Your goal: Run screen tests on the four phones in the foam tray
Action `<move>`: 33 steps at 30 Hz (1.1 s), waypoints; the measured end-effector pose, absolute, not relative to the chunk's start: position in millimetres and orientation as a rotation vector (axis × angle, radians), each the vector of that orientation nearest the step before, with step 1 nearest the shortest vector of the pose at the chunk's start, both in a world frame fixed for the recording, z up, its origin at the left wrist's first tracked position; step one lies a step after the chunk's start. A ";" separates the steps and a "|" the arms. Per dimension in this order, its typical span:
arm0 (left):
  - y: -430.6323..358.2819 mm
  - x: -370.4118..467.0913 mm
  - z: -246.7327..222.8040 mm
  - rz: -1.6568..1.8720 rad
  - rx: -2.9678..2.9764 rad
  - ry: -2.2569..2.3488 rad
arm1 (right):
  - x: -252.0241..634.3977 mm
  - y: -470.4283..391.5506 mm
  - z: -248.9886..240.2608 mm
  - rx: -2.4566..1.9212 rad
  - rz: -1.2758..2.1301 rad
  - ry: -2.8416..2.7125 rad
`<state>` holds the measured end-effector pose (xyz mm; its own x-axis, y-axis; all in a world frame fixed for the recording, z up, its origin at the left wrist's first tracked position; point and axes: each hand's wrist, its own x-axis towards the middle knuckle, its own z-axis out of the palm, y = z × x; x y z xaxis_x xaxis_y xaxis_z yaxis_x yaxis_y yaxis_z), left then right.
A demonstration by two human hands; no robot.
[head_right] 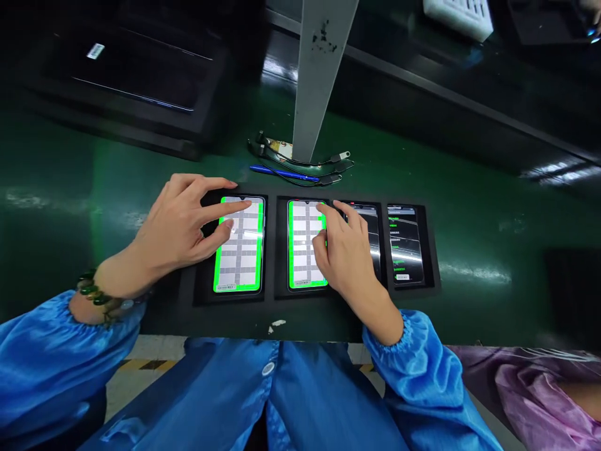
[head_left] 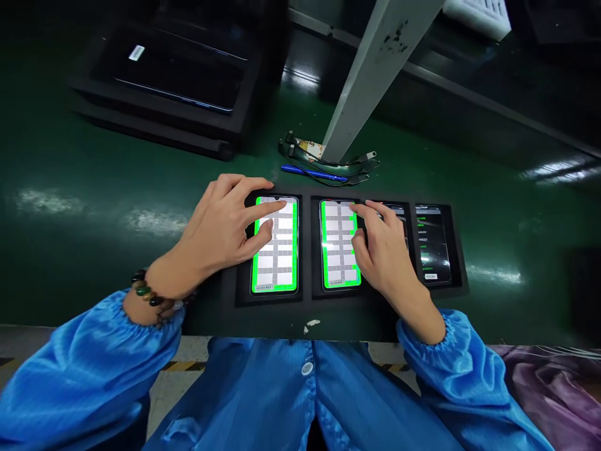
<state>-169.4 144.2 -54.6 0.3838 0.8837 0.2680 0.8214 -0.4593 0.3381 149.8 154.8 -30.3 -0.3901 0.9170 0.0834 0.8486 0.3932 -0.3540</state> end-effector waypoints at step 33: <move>136.6 -149.3 -55.2 0.666 2.373 1.851 | 144.3 165.1 -42.2 -1.370 0.389 -2.387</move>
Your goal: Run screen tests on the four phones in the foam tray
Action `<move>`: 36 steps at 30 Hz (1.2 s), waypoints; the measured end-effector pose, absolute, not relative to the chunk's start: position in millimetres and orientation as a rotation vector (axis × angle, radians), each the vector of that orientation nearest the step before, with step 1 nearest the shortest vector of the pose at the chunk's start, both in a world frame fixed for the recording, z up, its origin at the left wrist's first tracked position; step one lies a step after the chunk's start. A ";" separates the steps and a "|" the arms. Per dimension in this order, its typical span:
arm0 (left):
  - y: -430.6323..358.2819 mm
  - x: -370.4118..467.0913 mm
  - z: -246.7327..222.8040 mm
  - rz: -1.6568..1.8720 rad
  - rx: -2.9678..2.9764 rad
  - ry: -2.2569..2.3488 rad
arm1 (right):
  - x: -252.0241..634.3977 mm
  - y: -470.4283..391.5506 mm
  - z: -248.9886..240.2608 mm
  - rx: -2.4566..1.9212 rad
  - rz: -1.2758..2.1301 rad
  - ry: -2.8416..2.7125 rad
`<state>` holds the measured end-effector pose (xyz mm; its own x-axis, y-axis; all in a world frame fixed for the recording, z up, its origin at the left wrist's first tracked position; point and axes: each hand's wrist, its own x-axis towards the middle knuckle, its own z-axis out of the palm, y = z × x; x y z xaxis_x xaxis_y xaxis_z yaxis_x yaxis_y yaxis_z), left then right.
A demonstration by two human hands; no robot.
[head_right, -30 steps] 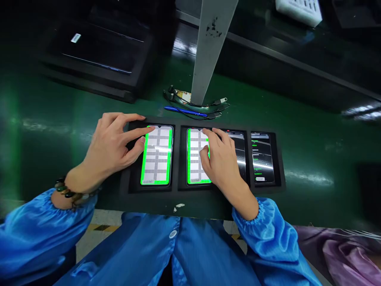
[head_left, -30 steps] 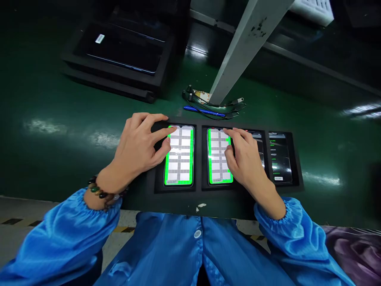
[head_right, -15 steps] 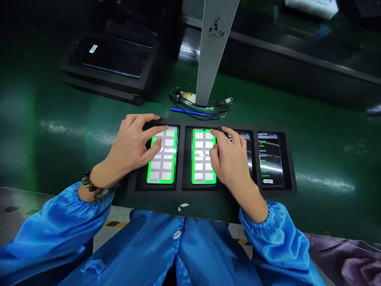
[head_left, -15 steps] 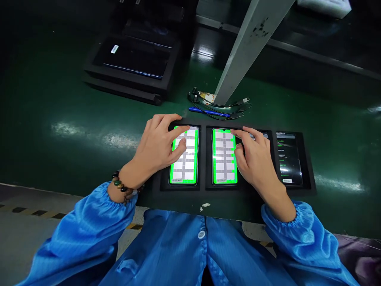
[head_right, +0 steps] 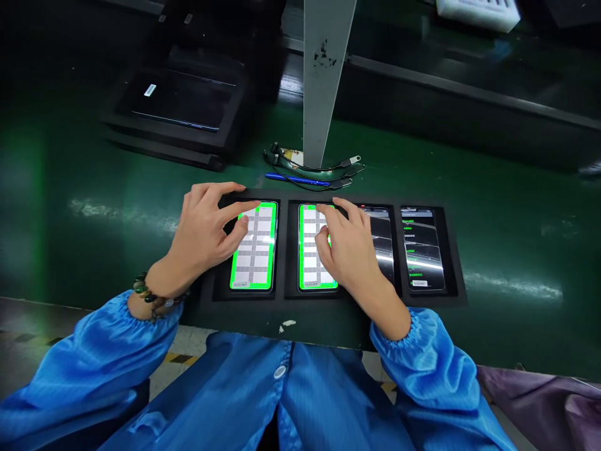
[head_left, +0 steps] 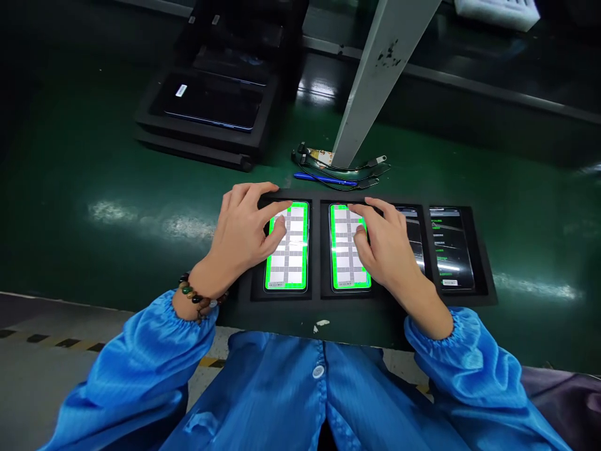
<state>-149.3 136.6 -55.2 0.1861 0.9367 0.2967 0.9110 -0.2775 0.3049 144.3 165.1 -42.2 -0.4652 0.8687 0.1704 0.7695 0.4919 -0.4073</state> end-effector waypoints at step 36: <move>73.9 -172.9 -53.7 0.661 2.566 1.329 | 190.5 104.6 -39.1 -1.046 0.494 -2.575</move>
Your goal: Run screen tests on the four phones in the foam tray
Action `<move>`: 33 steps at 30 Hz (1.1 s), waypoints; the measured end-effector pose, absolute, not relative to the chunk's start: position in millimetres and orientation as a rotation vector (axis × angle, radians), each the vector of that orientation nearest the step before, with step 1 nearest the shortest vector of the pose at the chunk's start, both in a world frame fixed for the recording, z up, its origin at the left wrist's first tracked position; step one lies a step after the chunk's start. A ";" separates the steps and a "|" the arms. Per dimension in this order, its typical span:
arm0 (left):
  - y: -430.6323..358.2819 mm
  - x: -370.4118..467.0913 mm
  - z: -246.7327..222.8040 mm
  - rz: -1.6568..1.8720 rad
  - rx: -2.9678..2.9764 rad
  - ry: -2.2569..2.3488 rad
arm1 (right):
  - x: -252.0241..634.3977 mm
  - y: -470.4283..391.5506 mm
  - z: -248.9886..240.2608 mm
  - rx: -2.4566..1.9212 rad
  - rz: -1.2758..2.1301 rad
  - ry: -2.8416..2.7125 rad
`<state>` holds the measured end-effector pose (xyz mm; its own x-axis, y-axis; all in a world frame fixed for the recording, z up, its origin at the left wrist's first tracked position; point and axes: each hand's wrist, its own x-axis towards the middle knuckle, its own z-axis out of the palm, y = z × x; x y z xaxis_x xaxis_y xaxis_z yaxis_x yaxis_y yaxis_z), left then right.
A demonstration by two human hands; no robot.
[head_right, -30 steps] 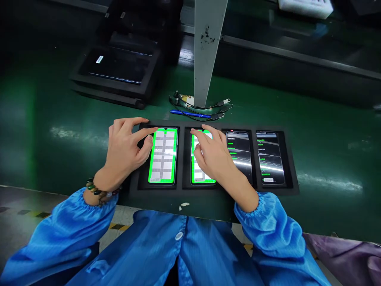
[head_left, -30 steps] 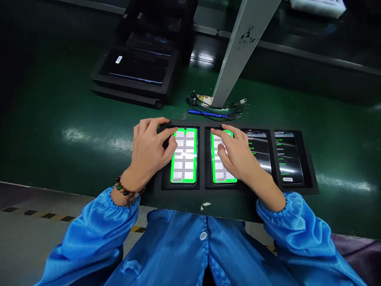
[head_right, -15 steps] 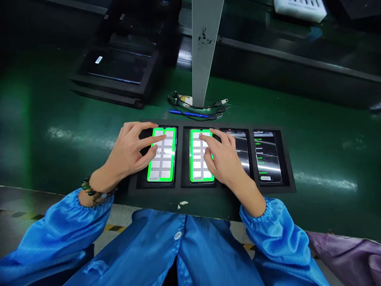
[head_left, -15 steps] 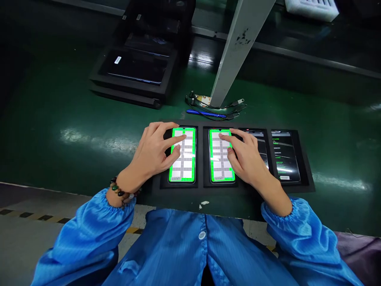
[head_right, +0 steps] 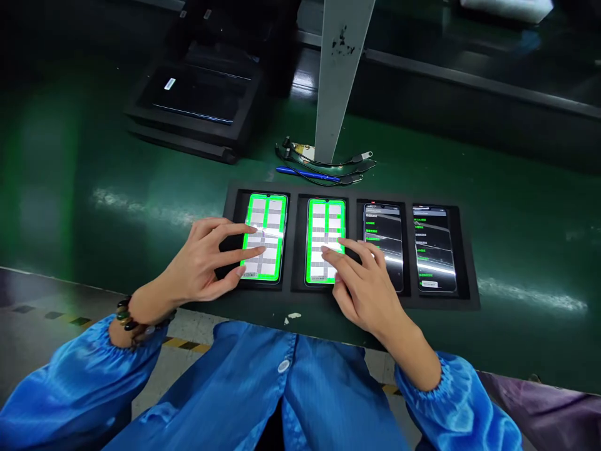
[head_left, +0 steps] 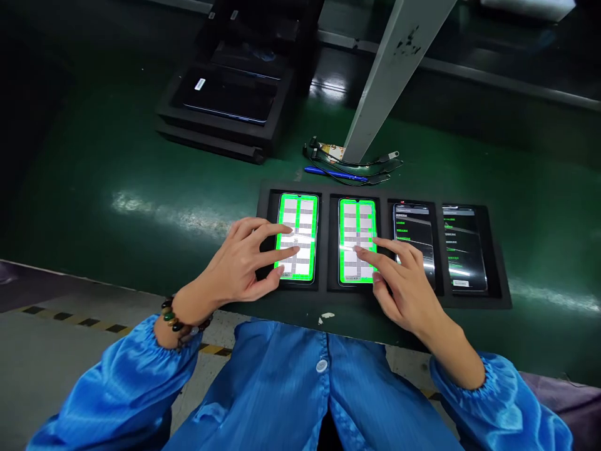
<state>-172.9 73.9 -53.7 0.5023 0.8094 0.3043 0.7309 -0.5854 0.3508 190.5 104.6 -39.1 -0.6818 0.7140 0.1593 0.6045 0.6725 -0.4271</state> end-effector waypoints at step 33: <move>58.9 -149.8 -46.2 0.597 2.545 1.315 | 215.8 79.6 -34.0 -1.175 0.478 -2.486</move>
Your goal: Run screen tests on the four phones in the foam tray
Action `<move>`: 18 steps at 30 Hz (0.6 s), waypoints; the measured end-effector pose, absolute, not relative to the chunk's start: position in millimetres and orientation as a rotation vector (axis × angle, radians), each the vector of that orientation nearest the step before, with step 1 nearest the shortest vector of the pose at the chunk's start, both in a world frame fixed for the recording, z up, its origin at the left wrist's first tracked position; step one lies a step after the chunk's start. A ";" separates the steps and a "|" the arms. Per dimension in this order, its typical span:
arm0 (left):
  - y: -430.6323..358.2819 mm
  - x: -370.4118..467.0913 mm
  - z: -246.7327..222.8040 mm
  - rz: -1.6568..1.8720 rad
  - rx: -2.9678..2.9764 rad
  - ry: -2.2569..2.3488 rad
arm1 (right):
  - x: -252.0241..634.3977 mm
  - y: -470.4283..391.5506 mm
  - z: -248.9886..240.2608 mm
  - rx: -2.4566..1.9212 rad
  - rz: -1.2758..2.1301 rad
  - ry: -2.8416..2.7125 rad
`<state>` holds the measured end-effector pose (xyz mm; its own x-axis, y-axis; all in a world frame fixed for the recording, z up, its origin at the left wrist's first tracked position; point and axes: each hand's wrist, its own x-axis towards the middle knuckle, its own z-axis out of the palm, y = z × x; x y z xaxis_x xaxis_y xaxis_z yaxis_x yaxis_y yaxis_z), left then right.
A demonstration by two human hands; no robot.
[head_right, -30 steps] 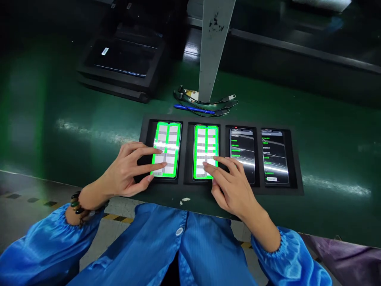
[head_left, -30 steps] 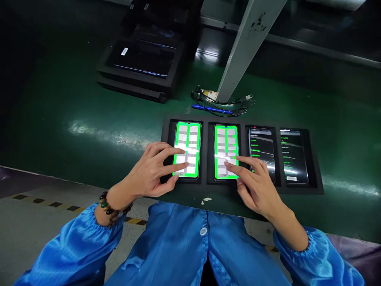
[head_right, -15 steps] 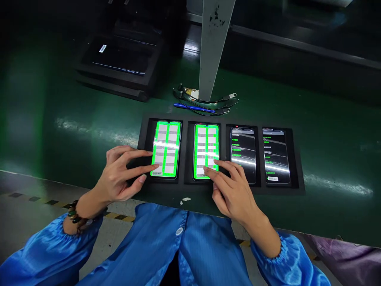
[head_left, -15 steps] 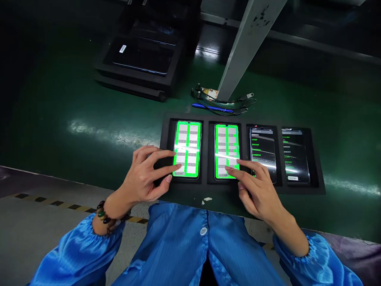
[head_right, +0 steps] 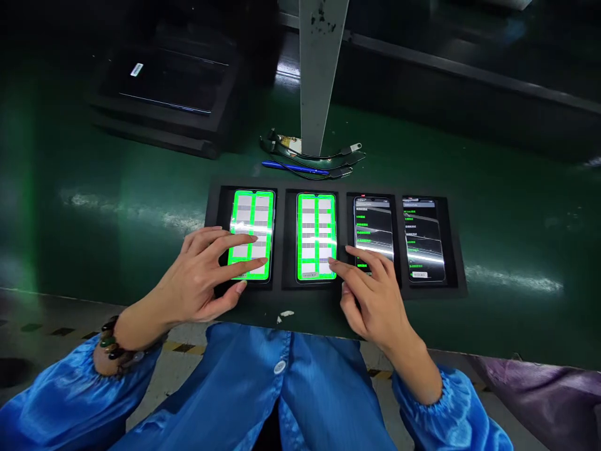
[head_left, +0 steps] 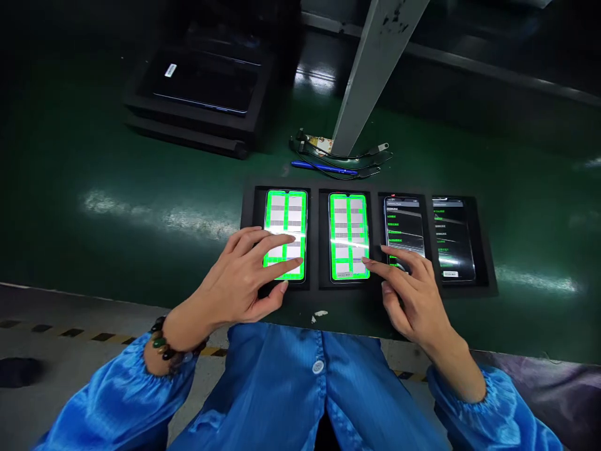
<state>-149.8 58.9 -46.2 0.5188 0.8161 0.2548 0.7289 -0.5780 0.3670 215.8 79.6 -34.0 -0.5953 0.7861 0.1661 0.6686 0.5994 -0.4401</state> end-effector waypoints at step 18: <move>76.9 -140.5 -45.0 0.611 2.603 1.390 | 199.9 100.0 -30.3 -1.271 0.417 -2.464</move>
<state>-140.5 76.9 -45.0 0.4942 0.8197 0.2896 0.7679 -0.5678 0.2967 199.9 100.0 -30.3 -0.5442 0.8236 0.1601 0.7249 0.5576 -0.4044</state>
